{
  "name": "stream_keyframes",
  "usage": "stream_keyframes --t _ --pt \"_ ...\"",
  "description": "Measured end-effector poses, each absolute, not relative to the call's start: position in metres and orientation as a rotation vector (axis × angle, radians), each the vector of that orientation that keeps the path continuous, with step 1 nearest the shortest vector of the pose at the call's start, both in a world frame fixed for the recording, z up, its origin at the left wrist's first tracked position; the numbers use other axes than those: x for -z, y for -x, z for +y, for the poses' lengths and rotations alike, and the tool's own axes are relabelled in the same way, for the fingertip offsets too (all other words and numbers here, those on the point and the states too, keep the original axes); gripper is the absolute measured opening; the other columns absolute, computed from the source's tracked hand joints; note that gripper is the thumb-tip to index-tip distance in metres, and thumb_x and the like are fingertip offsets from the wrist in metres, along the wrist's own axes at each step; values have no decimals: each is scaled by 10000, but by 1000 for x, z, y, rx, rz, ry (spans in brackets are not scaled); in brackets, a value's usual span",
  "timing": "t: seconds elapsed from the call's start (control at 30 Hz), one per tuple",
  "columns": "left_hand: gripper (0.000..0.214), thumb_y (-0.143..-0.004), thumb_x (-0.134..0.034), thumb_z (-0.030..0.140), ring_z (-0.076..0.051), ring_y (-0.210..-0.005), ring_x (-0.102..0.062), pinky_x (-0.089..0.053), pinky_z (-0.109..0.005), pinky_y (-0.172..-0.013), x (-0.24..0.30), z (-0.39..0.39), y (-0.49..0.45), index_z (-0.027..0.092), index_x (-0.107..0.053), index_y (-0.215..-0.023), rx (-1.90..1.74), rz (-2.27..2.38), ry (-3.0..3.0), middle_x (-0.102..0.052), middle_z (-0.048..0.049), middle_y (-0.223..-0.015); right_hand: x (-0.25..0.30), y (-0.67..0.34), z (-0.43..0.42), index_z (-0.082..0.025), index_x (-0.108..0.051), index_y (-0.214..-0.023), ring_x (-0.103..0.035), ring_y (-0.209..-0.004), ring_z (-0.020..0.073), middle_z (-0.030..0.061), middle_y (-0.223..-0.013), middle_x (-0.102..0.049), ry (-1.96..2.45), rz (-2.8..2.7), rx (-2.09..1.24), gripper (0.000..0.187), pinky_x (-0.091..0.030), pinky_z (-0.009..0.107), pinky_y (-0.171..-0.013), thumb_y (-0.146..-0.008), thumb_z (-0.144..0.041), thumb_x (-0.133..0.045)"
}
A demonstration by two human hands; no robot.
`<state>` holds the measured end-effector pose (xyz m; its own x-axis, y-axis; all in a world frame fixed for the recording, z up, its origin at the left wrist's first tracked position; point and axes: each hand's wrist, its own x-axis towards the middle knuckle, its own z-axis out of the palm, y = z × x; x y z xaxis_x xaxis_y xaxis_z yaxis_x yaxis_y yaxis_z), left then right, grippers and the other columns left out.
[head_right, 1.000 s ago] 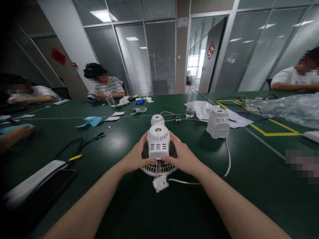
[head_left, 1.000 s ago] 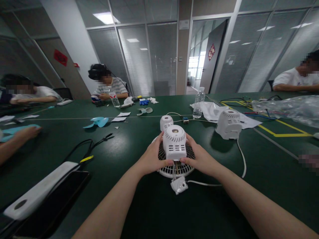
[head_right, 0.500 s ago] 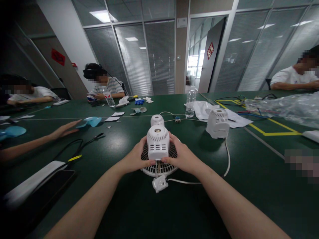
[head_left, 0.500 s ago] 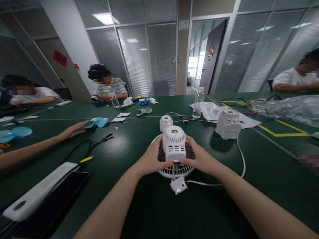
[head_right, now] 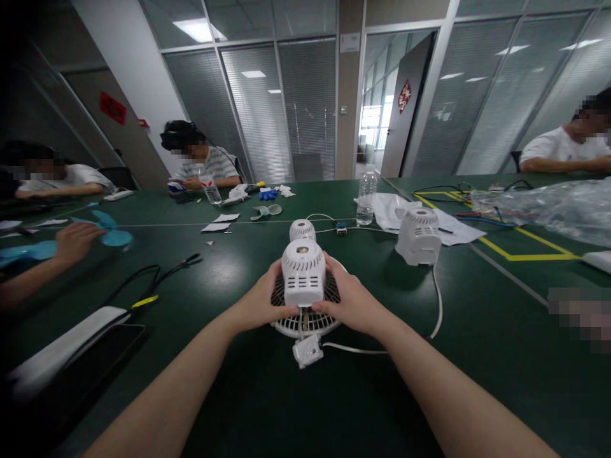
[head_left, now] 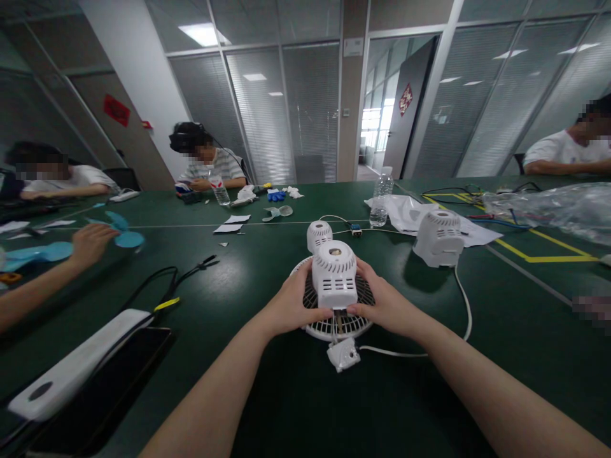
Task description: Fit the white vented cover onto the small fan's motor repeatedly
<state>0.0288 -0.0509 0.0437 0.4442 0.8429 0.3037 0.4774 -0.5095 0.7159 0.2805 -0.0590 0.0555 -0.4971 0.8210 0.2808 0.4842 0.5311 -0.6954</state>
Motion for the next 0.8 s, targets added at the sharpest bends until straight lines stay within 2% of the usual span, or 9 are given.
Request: stream_keyframes --t 0.1,0.23,0.43,0.57,0.67,0.8 --pt "1082 -653 -814 473 -399 -1394 -358 -265 -632 -1144 -44 -52 -30 211 -209 -1511 -887 1133 -2135 -349 -177 -1531 -56 -279 -59 -293 -69 -1554 -375 -1420 319 104 -1576 -339 1065 -2177 -709 1000 -315 597 -1153 -808 -352 -733" --pt "1074 -670 -800 481 -400 -1395 -356 -267 -629 -1143 -45 -52 -31 213 -200 -1519 -881 1132 -2128 -342 -176 -1537 -56 -279 -59 -321 -75 -1552 -367 -1425 321 85 -1605 -281 1079 -2165 -708 982 -311 602 -1153 -816 -352 -724" --pt "1045 -669 -793 484 -396 -1392 -360 -282 -626 -1138 -49 -53 -29 223 -232 -1511 -854 1105 -2142 -354 -163 -1533 -56 -282 -59 -277 -86 -1549 -419 -1395 306 119 -1543 -397 1087 -2154 -787 993 -337 582 -1147 -806 -375 -738" --pt "1059 -668 -793 491 -400 -1405 -341 -263 -641 -1142 -50 -54 -28 230 -220 -1519 -830 1104 -2150 -331 -164 -1546 -56 -283 -59 -273 -98 -1544 -385 -1418 302 119 -1554 -377 1098 -2155 -778 999 -316 571 -1162 -794 -389 -747" --pt "1055 -678 -788 518 -381 -1423 -313 -262 -611 -1159 -48 -52 -26 239 -215 -1519 -830 1087 -2189 -309 -150 -1558 -56 -282 -59 -277 -97 -1543 -374 -1424 298 113 -1567 -355 1085 -2163 -761 992 -311 560 -1166 -798 -390 -741" --pt "984 -743 -722 549 -379 -1445 -264 -247 -606 -1172 -43 -47 -22 257 -207 -1529 -797 1080 -2205 -259 -133 -1578 -57 -280 -61 -274 -104 -1543 -379 -1419 310 115 -1568 -348 1074 -2161 -717 979 -316 568 -1159 -802 -394 -732"
